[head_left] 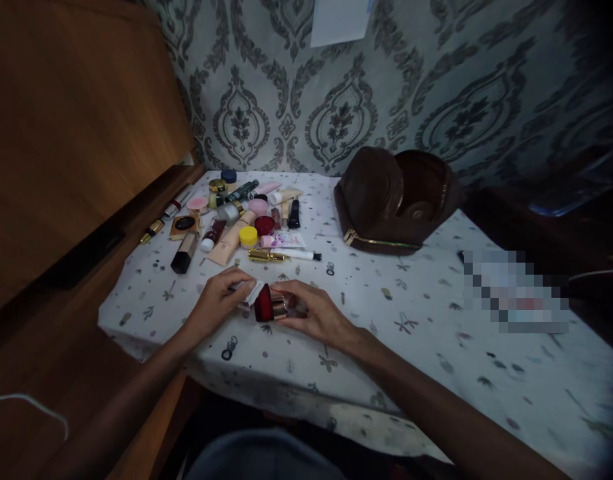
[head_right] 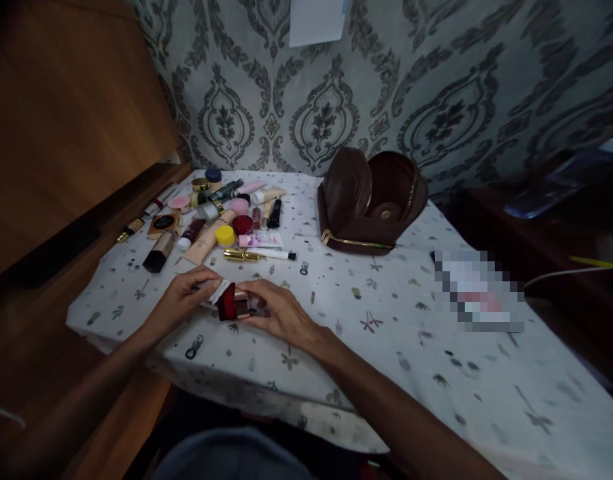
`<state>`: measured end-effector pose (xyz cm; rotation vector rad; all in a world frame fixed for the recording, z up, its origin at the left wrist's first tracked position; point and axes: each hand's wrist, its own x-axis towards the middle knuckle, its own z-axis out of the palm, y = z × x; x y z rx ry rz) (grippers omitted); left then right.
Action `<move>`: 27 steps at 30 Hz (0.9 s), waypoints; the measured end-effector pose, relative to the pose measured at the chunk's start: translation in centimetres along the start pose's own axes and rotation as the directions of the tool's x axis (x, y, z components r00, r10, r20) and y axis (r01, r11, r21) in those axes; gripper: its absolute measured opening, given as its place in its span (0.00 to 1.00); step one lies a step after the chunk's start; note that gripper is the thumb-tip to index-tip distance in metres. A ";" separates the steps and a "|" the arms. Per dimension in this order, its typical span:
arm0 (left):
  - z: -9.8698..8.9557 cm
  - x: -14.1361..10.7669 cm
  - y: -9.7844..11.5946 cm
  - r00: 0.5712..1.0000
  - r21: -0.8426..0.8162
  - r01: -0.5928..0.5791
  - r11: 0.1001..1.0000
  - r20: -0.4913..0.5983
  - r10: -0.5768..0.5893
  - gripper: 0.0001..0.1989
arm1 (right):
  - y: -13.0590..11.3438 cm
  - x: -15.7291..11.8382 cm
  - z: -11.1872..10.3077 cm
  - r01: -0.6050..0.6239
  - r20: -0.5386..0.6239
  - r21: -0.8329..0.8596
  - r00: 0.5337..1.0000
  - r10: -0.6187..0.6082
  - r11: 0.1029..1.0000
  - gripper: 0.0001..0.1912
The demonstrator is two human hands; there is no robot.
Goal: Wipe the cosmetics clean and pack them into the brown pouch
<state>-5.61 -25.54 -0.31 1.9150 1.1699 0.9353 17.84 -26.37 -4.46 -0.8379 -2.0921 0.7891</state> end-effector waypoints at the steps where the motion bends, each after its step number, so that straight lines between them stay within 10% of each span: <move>1: 0.0 -0.2 -0.3 0.999 -0.026 0.037 0.999 0.000 -0.037 0.13 | -0.1 0.0 0.0 -0.022 0.003 0.014 1.000 0.022 1.000 0.27; 8: 0.4 -0.9 0.4 0.999 -0.042 0.044 0.998 -0.029 -0.045 0.12 | -0.1 0.1 0.2 -0.068 0.005 0.041 0.998 0.068 0.997 0.33; 19: 2.4 -1.4 2.4 0.906 0.319 -0.384 0.866 -0.050 0.420 0.08 | 0.1 0.2 0.0 -0.002 -0.160 -0.044 0.987 -0.006 0.999 0.27; 27: 2.0 0.0 1.8 0.957 0.218 -0.261 0.941 -0.070 0.282 0.06 | 0.0 0.2 -0.5 0.188 -0.101 -0.095 0.975 -0.198 0.977 0.28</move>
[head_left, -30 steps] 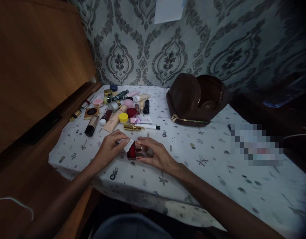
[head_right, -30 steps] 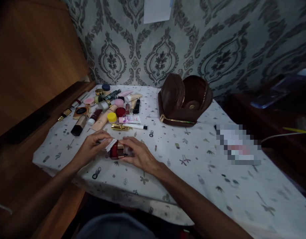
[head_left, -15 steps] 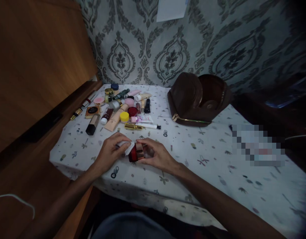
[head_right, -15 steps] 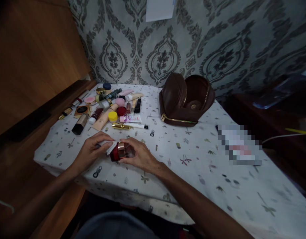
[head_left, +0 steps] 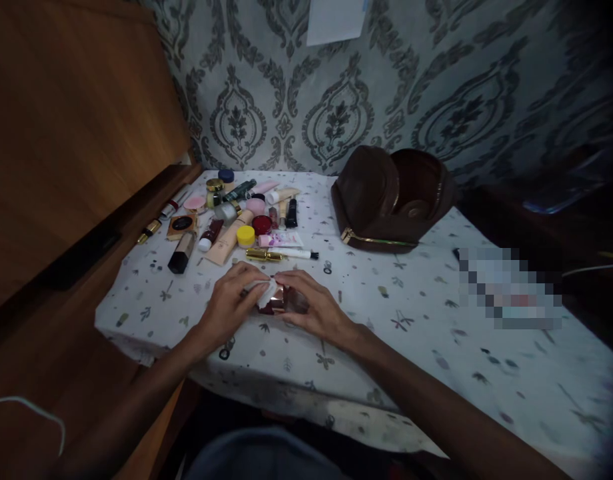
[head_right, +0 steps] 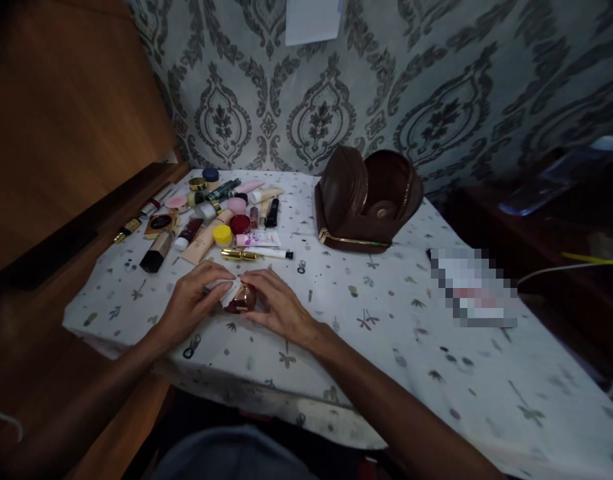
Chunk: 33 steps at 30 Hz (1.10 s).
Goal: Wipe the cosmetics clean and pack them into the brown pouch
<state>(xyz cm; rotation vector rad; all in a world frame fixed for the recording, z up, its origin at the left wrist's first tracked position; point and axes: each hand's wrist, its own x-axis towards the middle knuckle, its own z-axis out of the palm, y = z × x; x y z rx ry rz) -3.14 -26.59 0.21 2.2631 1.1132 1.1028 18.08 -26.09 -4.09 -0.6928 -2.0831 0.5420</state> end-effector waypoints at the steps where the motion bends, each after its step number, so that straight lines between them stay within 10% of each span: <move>1: -0.1 0.0 -0.1 1.000 -0.018 0.016 1.000 -0.001 -0.016 0.06 | -0.1 0.0 -0.1 -0.013 0.005 0.008 1.000 0.013 1.000 0.27; 14: -0.4 -2.5 0.4 0.997 -0.027 -0.060 0.998 -0.053 0.059 0.08 | -1.0 0.1 0.1 -0.217 0.091 -0.014 0.972 0.217 0.976 0.29; 33: -0.3 -0.9 0.6 1.000 0.017 0.019 1.000 -0.012 -0.018 0.08 | -0.2 -0.3 0.2 -0.064 0.087 -0.011 0.994 0.065 0.998 0.29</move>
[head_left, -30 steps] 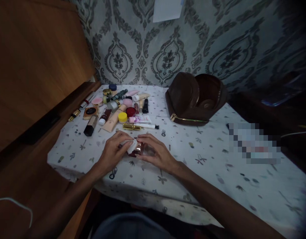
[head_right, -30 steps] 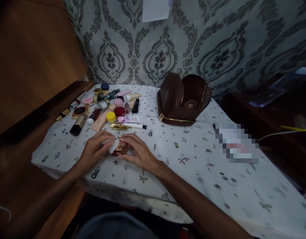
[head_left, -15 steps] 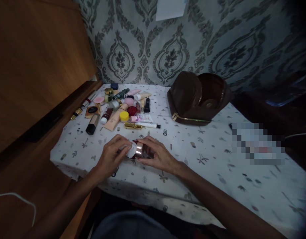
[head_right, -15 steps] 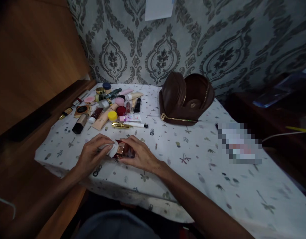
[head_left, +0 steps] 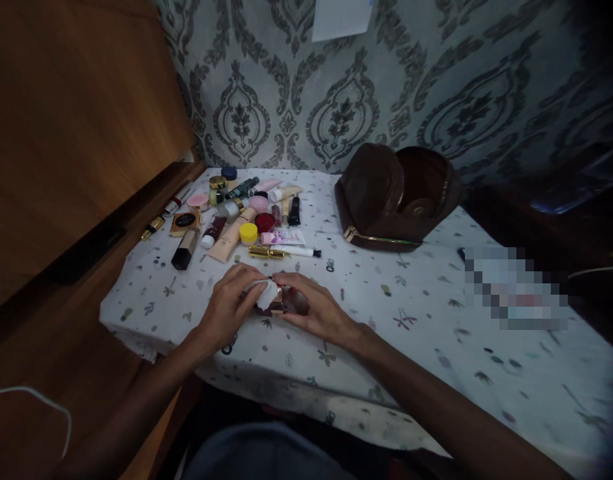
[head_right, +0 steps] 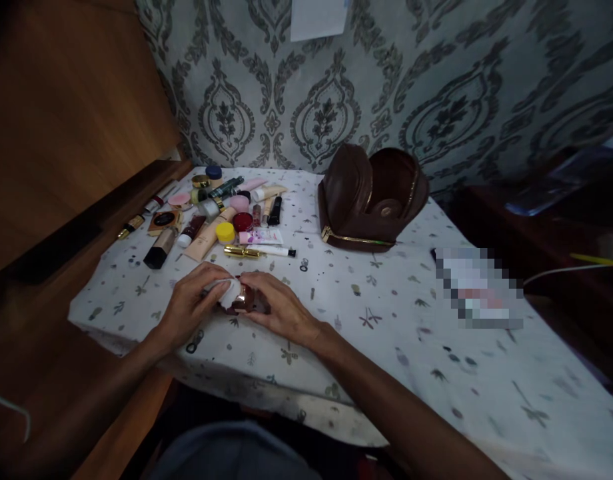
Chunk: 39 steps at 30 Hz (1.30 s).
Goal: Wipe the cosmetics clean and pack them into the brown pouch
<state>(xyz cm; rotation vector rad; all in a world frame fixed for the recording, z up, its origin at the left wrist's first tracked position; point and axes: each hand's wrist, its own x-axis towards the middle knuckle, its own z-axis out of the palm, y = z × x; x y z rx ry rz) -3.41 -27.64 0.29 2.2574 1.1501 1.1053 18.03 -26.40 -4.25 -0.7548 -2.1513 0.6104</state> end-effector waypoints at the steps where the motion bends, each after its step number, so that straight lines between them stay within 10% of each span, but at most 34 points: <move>1: 0.0 0.0 -0.1 1.000 -0.011 0.008 1.000 -0.005 -0.008 0.08 | 0.0 0.0 0.0 0.005 0.000 0.011 1.000 -0.005 1.000 0.28; 13: 0.4 -2.4 -0.1 0.992 -0.013 -0.098 0.995 -0.081 0.096 0.10 | -1.3 0.3 -0.3 -0.267 0.070 0.041 0.962 0.264 0.963 0.29; 21: 0.5 -2.5 0.3 0.965 0.149 -0.248 0.957 -0.048 0.258 0.14 | -0.8 0.1 0.1 -0.217 0.026 0.100 0.976 0.215 0.971 0.28; 31: 0.3 -1.1 -0.4 0.999 -0.064 0.011 0.998 -0.048 -0.014 0.09 | -0.2 0.0 0.0 0.009 -0.028 0.028 1.000 -0.009 1.000 0.27; 39: 0.0 -2.1 -0.8 0.995 -0.097 0.048 0.994 -0.084 -0.056 0.09 | -0.4 0.1 -0.1 -0.052 0.024 0.101 0.998 0.050 0.994 0.26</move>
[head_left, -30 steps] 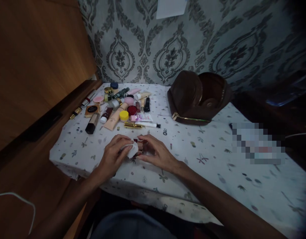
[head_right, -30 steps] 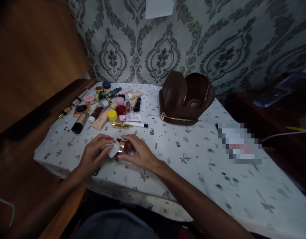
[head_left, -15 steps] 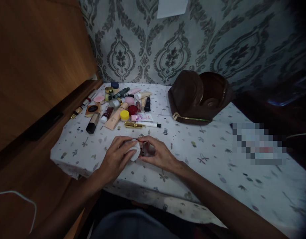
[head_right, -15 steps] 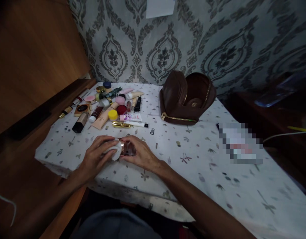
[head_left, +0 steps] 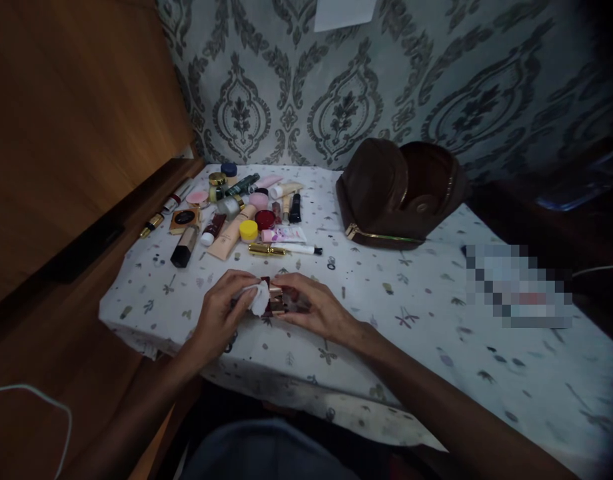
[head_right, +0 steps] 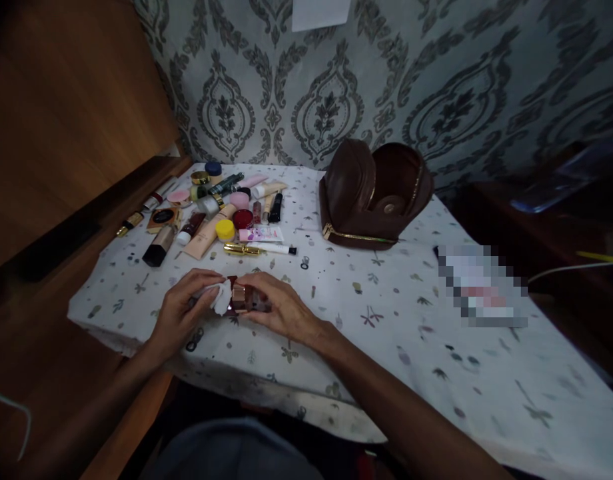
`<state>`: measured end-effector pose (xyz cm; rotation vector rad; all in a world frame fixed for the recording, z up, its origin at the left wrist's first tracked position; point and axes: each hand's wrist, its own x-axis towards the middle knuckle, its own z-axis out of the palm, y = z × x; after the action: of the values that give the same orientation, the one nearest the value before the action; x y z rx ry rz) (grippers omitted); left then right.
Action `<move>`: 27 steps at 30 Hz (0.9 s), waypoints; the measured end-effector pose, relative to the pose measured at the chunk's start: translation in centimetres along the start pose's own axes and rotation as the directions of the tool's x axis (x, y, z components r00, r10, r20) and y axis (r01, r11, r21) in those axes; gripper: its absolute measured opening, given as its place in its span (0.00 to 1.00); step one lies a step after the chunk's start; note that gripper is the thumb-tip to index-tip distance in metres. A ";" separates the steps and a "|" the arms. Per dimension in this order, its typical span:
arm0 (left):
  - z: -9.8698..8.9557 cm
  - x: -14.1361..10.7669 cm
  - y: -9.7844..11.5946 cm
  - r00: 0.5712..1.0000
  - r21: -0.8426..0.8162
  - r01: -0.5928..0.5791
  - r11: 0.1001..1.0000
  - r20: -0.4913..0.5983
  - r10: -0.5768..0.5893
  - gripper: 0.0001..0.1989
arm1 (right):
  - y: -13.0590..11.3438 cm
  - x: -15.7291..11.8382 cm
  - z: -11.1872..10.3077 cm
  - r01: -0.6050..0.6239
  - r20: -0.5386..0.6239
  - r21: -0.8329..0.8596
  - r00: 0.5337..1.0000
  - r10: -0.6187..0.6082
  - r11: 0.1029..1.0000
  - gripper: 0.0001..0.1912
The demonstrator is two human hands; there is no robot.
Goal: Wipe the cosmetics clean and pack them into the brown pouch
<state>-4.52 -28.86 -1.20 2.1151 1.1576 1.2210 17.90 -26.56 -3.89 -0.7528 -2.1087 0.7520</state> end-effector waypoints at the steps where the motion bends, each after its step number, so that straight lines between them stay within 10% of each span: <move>1: 0.0 -0.2 0.0 1.000 0.006 -0.016 1.000 -0.005 0.016 0.09 | -0.1 0.0 0.0 -0.033 0.010 0.018 0.999 0.033 0.999 0.26; 13: 0.5 -1.3 0.9 0.956 0.218 -0.290 0.932 0.016 0.294 0.17 | 0.1 -0.2 0.4 -0.121 -0.007 0.071 0.993 0.121 0.990 0.32; 27: 0.8 -1.4 0.4 0.984 0.156 -0.161 0.975 -0.055 0.171 0.12 | 0.0 -0.1 0.2 0.016 -0.010 -0.004 1.000 -0.016 1.000 0.28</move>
<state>-4.07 -30.21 -2.05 2.3397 1.1539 1.3261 17.75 -26.68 -4.05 -0.7394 -2.1054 0.7341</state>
